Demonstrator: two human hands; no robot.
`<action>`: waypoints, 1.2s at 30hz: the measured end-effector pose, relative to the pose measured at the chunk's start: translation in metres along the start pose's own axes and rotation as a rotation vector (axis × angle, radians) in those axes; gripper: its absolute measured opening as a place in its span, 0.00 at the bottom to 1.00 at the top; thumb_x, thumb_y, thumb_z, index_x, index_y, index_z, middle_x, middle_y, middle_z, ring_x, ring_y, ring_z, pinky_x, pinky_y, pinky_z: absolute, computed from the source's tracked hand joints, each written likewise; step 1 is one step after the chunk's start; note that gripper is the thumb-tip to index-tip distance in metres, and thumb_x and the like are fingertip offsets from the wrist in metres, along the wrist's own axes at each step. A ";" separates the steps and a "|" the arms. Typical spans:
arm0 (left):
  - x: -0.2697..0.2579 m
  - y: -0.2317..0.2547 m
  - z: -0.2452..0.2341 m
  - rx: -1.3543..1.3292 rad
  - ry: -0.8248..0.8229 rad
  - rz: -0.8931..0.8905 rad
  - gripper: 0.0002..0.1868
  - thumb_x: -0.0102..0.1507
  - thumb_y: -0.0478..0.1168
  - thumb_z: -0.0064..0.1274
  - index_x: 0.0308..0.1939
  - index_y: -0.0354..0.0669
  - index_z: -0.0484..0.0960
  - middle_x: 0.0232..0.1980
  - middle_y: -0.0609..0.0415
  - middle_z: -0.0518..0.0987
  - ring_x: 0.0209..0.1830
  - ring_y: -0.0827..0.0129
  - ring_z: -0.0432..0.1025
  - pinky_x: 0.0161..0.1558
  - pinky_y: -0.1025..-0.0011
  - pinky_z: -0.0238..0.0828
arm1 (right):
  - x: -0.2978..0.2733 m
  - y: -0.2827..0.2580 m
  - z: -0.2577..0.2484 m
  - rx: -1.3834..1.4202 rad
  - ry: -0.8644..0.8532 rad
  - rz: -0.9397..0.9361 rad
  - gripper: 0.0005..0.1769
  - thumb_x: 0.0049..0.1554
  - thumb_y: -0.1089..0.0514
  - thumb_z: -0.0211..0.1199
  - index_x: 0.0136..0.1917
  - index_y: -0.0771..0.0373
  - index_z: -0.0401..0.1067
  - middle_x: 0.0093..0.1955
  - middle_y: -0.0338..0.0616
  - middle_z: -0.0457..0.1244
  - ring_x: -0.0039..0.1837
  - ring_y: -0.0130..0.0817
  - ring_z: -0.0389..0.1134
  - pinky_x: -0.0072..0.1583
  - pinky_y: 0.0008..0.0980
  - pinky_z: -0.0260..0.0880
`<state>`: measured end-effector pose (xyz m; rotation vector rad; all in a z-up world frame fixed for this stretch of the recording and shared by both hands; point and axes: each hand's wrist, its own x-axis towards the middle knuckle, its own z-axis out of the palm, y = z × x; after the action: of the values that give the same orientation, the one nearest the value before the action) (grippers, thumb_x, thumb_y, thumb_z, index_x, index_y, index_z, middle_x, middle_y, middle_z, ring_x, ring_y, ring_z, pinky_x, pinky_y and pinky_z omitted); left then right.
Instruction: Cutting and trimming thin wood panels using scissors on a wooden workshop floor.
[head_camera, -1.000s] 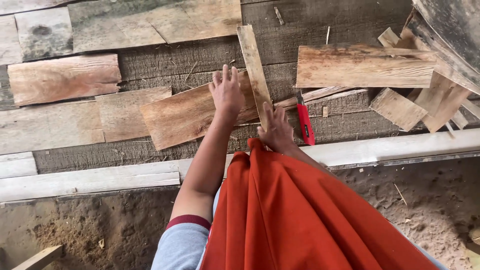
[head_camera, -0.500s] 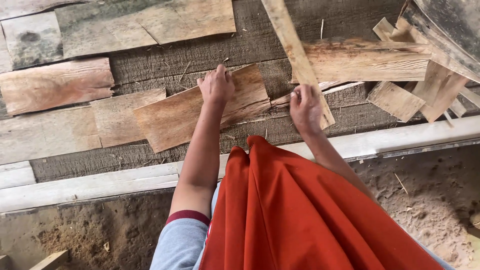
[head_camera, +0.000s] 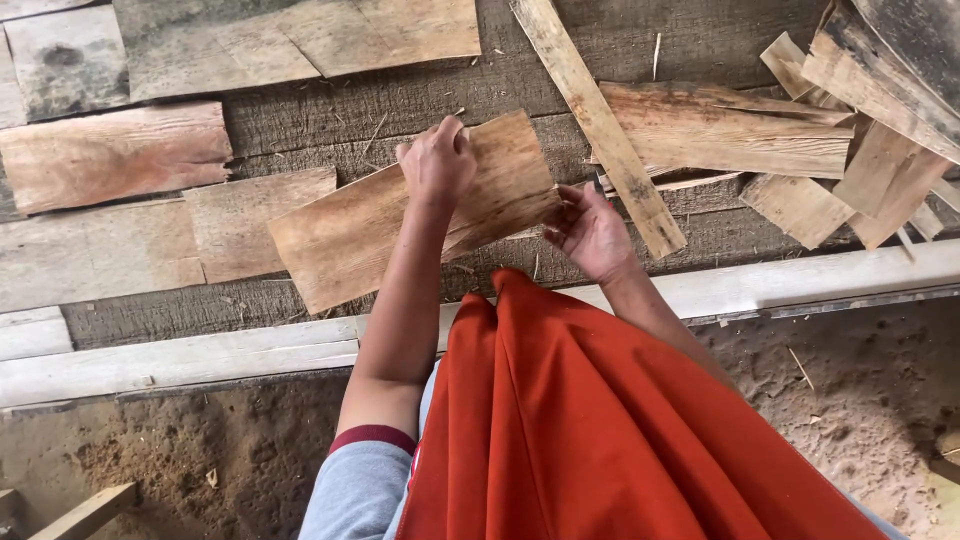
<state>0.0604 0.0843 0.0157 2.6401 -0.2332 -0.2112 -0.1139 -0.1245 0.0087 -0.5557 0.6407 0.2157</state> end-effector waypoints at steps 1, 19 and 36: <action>0.000 -0.001 0.004 -0.002 0.000 -0.003 0.08 0.65 0.49 0.38 0.38 0.60 0.73 0.37 0.56 0.80 0.44 0.57 0.77 0.51 0.58 0.57 | 0.003 -0.001 0.001 -0.003 0.001 0.002 0.22 0.63 0.36 0.54 0.55 0.53 0.78 0.52 0.50 0.72 0.56 0.45 0.75 0.55 0.43 0.77; -0.028 0.001 0.046 0.200 0.234 0.169 0.32 0.62 0.43 0.65 0.69 0.49 0.73 0.75 0.45 0.61 0.76 0.40 0.50 0.70 0.30 0.39 | 0.017 -0.053 -0.056 -1.786 0.455 -0.869 0.29 0.56 0.61 0.68 0.68 0.61 0.61 0.55 0.58 0.55 0.60 0.55 0.58 0.57 0.56 0.71; -0.058 0.016 0.054 0.177 -0.295 0.180 0.51 0.67 0.68 0.50 0.84 0.58 0.40 0.85 0.45 0.28 0.82 0.38 0.17 0.72 0.29 0.14 | 0.023 -0.005 -0.081 -1.948 0.445 -0.779 0.22 0.57 0.61 0.65 0.62 0.59 0.61 0.53 0.56 0.60 0.55 0.58 0.68 0.47 0.55 0.75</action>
<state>-0.0087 0.0575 -0.0179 2.7325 -0.6106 -0.5427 -0.1356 -0.1730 -0.0572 -2.7167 0.4039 -0.1141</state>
